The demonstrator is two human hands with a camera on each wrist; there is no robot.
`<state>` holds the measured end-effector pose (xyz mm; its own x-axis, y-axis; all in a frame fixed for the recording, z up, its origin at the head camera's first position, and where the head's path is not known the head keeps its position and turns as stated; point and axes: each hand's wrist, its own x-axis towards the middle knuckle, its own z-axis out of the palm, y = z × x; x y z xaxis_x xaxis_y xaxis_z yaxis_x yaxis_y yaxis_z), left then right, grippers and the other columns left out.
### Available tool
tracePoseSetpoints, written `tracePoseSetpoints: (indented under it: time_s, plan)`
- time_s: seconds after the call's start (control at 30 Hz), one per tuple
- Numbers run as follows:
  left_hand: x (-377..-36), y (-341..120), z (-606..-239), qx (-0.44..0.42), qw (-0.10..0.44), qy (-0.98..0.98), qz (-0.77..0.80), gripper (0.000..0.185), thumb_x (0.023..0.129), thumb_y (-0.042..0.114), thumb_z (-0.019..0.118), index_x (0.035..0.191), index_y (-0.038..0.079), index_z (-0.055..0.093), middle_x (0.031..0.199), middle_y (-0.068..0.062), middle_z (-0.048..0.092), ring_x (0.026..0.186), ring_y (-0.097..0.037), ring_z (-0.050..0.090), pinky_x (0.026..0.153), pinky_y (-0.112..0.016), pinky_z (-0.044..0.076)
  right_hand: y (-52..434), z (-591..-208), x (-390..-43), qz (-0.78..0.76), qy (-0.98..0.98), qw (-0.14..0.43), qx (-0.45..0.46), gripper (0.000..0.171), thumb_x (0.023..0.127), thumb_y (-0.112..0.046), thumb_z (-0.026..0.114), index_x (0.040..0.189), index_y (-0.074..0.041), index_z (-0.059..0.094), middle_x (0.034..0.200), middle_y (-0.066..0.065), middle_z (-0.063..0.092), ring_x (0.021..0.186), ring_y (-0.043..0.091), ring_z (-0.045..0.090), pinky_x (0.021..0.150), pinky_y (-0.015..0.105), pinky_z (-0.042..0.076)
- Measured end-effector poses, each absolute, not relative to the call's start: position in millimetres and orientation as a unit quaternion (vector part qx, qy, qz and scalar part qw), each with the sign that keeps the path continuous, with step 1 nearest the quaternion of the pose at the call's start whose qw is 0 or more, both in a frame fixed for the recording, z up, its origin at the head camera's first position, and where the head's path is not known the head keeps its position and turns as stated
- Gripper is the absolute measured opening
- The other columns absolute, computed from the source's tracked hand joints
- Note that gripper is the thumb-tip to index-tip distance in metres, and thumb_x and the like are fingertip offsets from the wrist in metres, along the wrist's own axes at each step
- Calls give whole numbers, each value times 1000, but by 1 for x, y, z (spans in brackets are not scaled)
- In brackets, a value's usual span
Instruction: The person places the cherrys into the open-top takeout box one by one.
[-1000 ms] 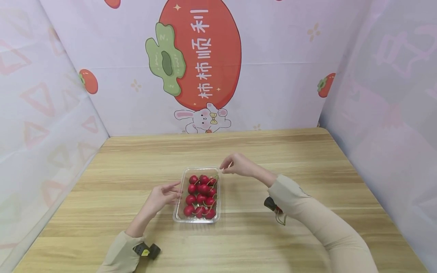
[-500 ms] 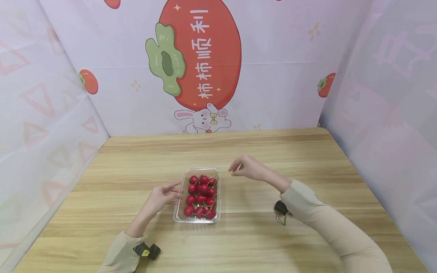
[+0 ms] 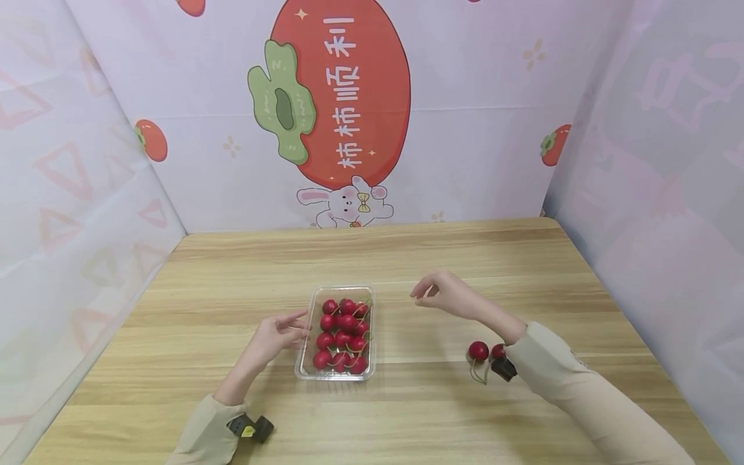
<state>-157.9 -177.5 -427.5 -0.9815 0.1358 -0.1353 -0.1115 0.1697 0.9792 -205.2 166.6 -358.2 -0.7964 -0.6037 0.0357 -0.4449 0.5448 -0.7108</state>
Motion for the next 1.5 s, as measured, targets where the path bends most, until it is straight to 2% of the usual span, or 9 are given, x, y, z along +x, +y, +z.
tracePoseSetpoints:
  time_s: [0.2,0.57,0.77,1.07,1.5]
  plan:
    - [-157,-178,-427,9,94,761,642,46,77,-11,54,122,-12,44,95,-27,59,77,-30,64,67,-34,58,178,-358,-197,-364,877,113,-293,14,82,-7,60,93,0,65,89,13,64,74,15,58,60,20,53]
    - [-156,-178,-425,11,93,766,636,44,78,-10,55,121,-13,44,94,-26,59,77,-30,64,67,-34,58,193,-363,-185,-351,884,106,-291,13,83,-11,60,94,-5,65,91,5,63,75,10,58,64,21,54]
    - [-157,-177,-426,11,92,767,635,44,78,-10,55,121,-13,45,94,-27,59,77,-33,63,66,-34,58,199,-366,-179,-351,882,108,-295,14,83,-12,60,94,-4,65,89,8,64,74,11,58,62,21,54]
    - [-157,-178,-425,19,91,765,637,45,78,-10,54,121,-14,43,95,-29,58,77,-32,64,66,-32,58,205,-371,-170,-335,889,97,-296,13,82,-10,61,93,-6,65,90,5,64,74,4,56,66,23,54]
    - [-157,-177,-424,15,92,766,636,44,78,-10,54,121,-13,44,95,-28,59,78,-32,63,65,-31,58,214,-376,-152,-350,884,99,-293,16,80,-11,64,91,0,64,85,7,64,70,2,55,61,22,54]
